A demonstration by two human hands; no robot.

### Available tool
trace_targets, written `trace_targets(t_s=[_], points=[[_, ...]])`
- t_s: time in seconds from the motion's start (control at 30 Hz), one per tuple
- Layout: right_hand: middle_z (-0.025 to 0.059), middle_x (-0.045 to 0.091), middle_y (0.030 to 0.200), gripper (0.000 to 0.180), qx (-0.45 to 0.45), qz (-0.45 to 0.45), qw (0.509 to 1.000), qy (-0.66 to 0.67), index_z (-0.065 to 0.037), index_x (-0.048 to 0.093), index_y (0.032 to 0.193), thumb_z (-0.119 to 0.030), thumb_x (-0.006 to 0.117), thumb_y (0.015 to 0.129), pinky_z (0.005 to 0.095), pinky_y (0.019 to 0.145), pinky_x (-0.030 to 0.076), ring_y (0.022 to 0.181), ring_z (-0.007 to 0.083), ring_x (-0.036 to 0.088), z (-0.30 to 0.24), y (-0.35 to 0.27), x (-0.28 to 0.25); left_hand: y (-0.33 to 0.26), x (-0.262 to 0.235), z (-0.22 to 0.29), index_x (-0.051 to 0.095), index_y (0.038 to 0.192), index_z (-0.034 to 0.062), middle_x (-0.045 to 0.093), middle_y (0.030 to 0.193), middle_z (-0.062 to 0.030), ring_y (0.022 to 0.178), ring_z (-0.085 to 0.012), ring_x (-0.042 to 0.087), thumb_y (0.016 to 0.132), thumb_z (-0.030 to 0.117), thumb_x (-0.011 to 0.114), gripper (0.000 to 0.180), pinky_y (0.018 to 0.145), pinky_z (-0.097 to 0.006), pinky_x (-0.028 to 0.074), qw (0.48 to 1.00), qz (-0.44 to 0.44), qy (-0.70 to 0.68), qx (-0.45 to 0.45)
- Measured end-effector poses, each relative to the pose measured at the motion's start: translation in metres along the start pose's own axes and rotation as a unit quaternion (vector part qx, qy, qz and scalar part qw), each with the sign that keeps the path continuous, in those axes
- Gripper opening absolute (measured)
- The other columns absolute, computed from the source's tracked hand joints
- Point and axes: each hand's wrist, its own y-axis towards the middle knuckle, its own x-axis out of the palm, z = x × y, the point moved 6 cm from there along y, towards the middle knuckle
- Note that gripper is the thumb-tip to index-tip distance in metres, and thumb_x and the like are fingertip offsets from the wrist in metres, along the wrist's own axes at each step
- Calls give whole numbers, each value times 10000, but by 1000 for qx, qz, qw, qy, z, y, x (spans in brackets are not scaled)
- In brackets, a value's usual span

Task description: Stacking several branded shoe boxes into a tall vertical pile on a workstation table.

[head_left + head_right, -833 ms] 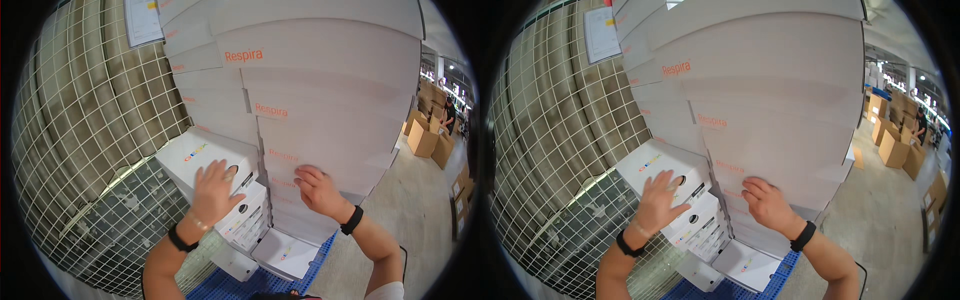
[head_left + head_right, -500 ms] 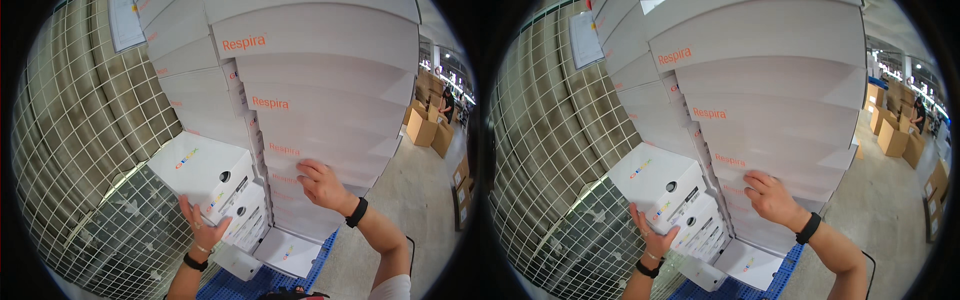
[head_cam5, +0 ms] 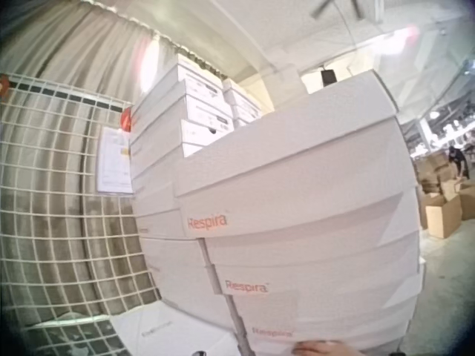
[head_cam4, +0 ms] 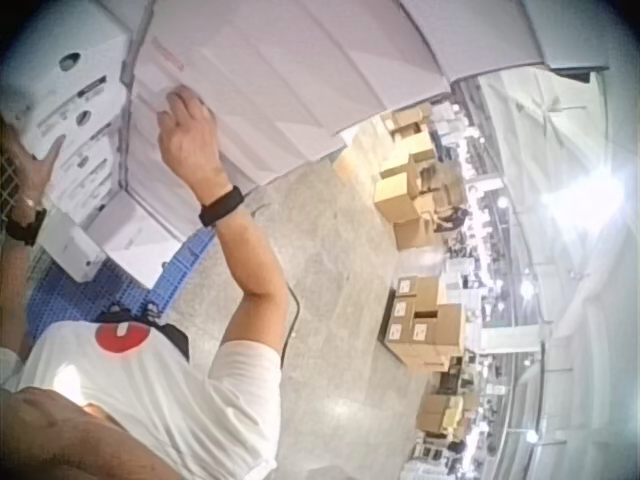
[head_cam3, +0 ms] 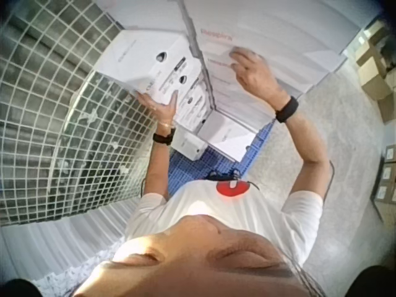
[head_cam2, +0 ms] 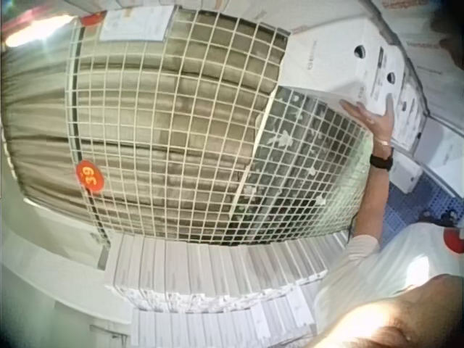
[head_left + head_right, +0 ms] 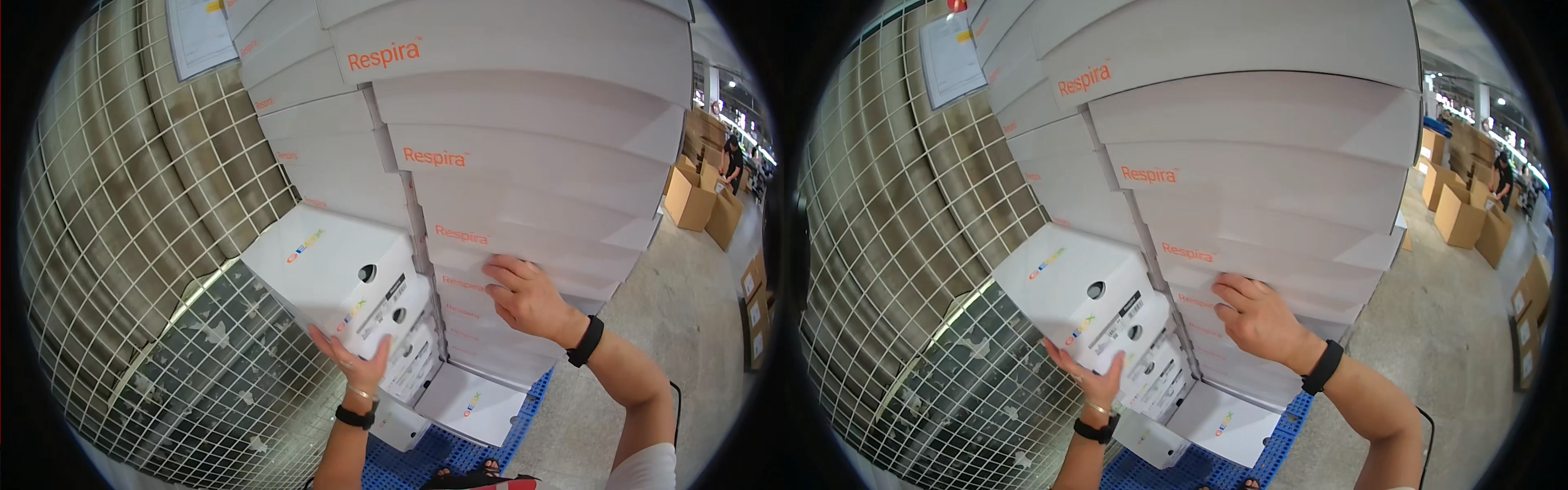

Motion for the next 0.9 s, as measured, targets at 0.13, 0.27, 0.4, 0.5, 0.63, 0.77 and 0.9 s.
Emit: trace_targets(t_s=[0.13,0.27,0.4,0.5,0.63,0.77,0.9], points=[[109,537,999,186,4,-2,1000,18,-20,570,751,-39,605,569,356,751,424,1018,252,468,1,-1,6,-5,7,-10,40,1322,154,-10,1326,-351,1224,-526,31,719,168,670,872,942,-605,144,999,29,23,-6],[103,538,984,174,4,2,1000,17,-21,566,737,-41,611,570,364,756,419,1017,259,467,-2,1,5,-7,11,7,52,1329,145,-34,1326,-368,1226,-532,49,800,104,556,732,946,-587,153,999,38,20,-17],[99,542,978,176,10,3,999,42,-19,563,739,-40,610,570,359,764,427,1015,257,471,-8,3,-1,-5,7,11,44,1337,144,-27,1324,-371,1227,-531,47,796,107,560,749,952,-577,155,998,44,38,1],[100,541,978,195,15,25,997,78,-18,560,768,-33,598,578,350,764,440,1012,248,474,-6,2,2,-6,5,15,56,1343,151,-23,1322,-374,1231,-521,52,788,100,564,755,954,-573,155,999,38,16,-22],[99,536,974,212,-21,5,1000,-10,-16,553,797,-22,576,585,343,760,449,1008,244,478,-4,4,5,-14,0,41,87,1336,101,17,1319,-374,1218,-516,113,768,92,580,753,948,-575,170,999,31,-12,6],[97,531,969,218,5,-4,1000,3,-15,555,796,-26,561,578,344,763,446,1003,248,479,5,7,5,-27,27,89,195,1297,-1,145,1313,-345,1204,-507,171,744,66,588,682,952,-564,201,992,-39,-102,68],[101,530,968,199,0,-13,1000,-2,-20,562,776,-31,561,577,341,769,442,999,253,479,7,8,5,-4,96,105,249,1270,-61,206,1307,-319,1221,-469,184,764,89,534,600,985,-528,188,974,-188,-123,22]])
